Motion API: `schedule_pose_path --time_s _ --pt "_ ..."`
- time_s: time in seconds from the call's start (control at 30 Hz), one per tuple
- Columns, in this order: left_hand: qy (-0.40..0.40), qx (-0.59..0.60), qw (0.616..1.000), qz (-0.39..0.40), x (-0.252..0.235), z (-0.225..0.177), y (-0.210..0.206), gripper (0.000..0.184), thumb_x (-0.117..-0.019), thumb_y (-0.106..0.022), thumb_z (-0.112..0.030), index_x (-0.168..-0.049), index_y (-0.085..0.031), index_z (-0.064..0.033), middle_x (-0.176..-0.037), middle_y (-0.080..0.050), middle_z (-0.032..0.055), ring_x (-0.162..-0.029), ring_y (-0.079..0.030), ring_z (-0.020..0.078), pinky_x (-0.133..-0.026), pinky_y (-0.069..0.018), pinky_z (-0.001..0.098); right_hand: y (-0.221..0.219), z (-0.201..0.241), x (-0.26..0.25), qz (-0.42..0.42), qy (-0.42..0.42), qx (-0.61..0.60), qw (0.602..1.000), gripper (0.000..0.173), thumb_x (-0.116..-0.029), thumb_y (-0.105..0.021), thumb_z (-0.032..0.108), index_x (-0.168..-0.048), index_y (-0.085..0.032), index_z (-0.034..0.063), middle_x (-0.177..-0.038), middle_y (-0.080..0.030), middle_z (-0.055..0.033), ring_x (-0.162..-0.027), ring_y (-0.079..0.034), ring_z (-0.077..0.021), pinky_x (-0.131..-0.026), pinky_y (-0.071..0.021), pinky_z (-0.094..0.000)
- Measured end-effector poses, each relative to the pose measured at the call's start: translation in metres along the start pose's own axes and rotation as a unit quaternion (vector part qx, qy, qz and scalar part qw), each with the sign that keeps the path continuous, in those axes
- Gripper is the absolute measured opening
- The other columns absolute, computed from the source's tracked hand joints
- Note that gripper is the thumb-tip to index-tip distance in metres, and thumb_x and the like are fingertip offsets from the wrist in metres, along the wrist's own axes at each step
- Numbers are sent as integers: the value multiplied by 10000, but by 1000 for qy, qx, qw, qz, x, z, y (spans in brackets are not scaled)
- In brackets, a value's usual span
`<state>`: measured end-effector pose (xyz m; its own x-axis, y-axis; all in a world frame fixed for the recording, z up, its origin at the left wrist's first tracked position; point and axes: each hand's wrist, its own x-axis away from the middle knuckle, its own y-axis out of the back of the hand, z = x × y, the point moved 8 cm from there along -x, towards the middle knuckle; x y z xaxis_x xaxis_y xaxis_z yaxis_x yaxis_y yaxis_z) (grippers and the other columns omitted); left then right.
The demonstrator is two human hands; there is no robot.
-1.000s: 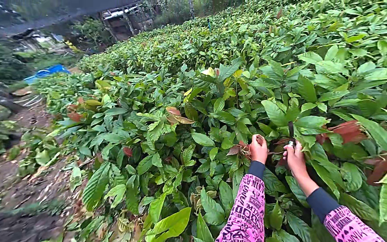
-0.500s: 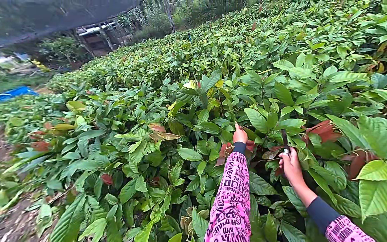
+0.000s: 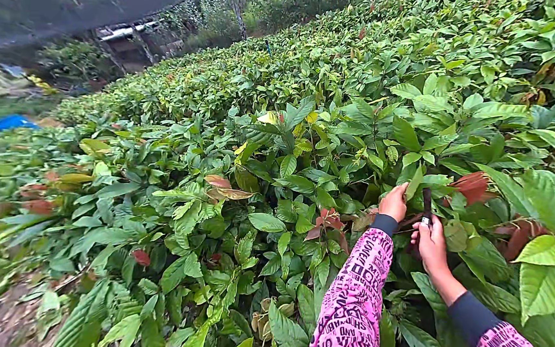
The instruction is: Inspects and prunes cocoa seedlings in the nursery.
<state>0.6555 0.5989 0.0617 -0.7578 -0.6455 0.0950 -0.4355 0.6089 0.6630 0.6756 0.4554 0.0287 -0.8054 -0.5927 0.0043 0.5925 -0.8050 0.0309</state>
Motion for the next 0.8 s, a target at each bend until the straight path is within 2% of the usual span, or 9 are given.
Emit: schedule_pose_path --time_s 0.3,0.43,0.5,0.53,0.6,0.63,0.67,0.73,0.8 --pt "20 4 1000 8 9 0 -9 579 -1064 -412 -20 -1610 -382 -208 -1599 -475 91 -1396 -547 319 -1145 -440 560 1 -2 3 -1 1 -12 1000 518 -1101 -353 156 -1563 -229 -43 -998 -579 -94 -684 -584 -80 -611 -522 -235" --pt "44 106 993 -26 16 9 -1 530 -1101 -366 -55 -1625 -306 -106 -1449 -584 234 -1297 -611 394 -1106 -466 574 0 -3 3 -4 10 -22 1000 516 -1098 -362 145 -1558 -230 -46 -985 -578 -83 -665 -581 -74 -590 -517 -222" --pt "98 292 945 -106 17 27 6 514 -1119 -340 -73 -1620 -233 -32 -1415 -561 308 -1214 -639 381 -1033 -513 525 -1 -2 3 0 12 -27 1000 511 -1099 -358 144 -1556 -232 -47 -983 -577 -80 -662 -581 -69 -587 -517 -217" --pt "145 396 893 -157 17 40 8 508 -1121 -330 -75 -1616 -223 -34 -1398 -544 299 -1085 -644 330 -917 -543 470 -1 -2 3 -1 10 -29 1000 510 -1101 -356 144 -1557 -232 -46 -980 -575 -82 -661 -579 -68 -587 -516 -218" --pt "233 551 762 -250 15 63 9 401 -1139 -338 -137 -1525 -329 -31 -1110 -539 159 -725 -525 181 -635 -490 321 -1 -1 3 0 5 -25 1000 512 -1102 -357 145 -1558 -228 -49 -978 -574 -84 -657 -578 -67 -586 -516 -221" --pt "265 600 706 -268 14 72 10 352 -1140 -359 -193 -1444 -396 -19 -1033 -524 125 -703 -506 165 -619 -481 308 -1 -1 4 -2 4 -25 1000 513 -1102 -360 143 -1559 -229 -49 -977 -577 -85 -656 -579 -69 -583 -517 -224" --pt "286 632 666 -274 13 78 13 367 -1136 -380 -242 -1407 -446 -2 -1103 -554 146 -810 -549 196 -703 -504 343 0 -1 4 -2 3 -25 1000 514 -1100 -362 144 -1559 -232 -47 -973 -581 -84 -653 -583 -67 -577 -522 -224" --pt "284 671 631 -267 8 86 19 468 -1140 -365 -296 -1497 -406 4 -1425 -525 225 -1144 -583 293 -948 -498 447 3 -2 3 -3 1 -22 1000 512 -1101 -355 150 -1560 -229 -40 -970 -577 -78 -654 -583 -61 -581 -522 -221" --pt "283 663 634 -279 3 90 29 467 -1144 -351 -295 -1504 -394 0 -1440 -510 234 -1166 -578 306 -955 -499 452 8 -4 2 -9 1 -21 1000 512 -1105 -352 157 -1560 -224 -39 -966 -577 -76 -647 -585 -61 -576 -525 -224"
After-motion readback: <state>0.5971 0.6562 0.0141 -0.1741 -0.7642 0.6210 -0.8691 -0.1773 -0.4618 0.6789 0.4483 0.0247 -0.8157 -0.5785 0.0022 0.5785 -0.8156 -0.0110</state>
